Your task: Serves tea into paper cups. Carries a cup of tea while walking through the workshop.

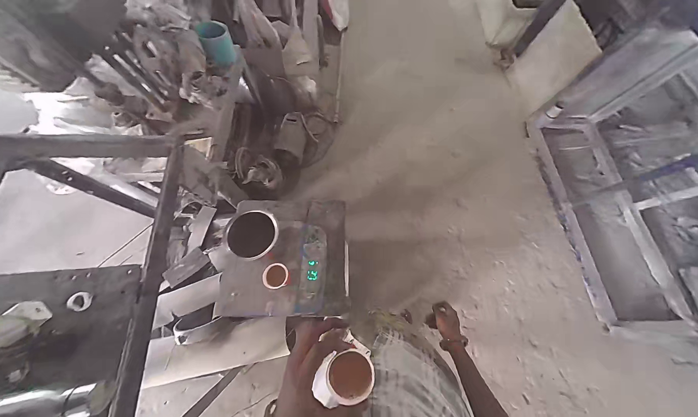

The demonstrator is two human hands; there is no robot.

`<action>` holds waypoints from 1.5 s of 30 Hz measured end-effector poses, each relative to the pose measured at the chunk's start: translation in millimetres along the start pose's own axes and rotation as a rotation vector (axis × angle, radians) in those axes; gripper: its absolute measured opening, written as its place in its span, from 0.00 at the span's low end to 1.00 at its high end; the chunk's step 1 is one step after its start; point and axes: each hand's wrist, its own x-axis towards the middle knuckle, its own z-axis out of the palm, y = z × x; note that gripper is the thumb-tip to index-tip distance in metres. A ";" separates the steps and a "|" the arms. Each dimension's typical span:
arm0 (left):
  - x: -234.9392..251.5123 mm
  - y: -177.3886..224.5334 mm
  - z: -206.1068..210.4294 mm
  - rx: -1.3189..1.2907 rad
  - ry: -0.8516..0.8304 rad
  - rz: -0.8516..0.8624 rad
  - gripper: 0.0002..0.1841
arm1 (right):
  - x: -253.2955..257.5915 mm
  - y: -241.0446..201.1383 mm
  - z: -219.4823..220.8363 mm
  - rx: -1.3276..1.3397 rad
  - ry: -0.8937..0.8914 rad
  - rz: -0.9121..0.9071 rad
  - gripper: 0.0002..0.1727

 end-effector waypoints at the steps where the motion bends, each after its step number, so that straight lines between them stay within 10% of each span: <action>1: 5.8 4.9 5.0 0.002 -0.027 0.017 0.29 | 3.8 32.0 -8.8 -0.081 -0.011 0.074 0.19; 8: 39.6 42.4 63.4 -0.024 -0.163 0.101 0.28 | -23.3 209.2 -83.0 -0.124 -0.084 0.454 0.18; 20: 77.9 79.0 206.0 -0.031 -0.174 0.107 0.29 | 3.6 269.7 -188.4 0.086 -0.041 0.499 0.19; 31: 152.8 61.8 285.7 -0.080 -0.287 0.148 0.31 | 56.8 272.1 -213.2 0.225 0.003 0.537 0.19; 45: 370.2 -36.2 349.6 -0.062 -0.277 0.255 0.33 | 251.5 95.2 -272.9 0.020 -0.086 0.386 0.16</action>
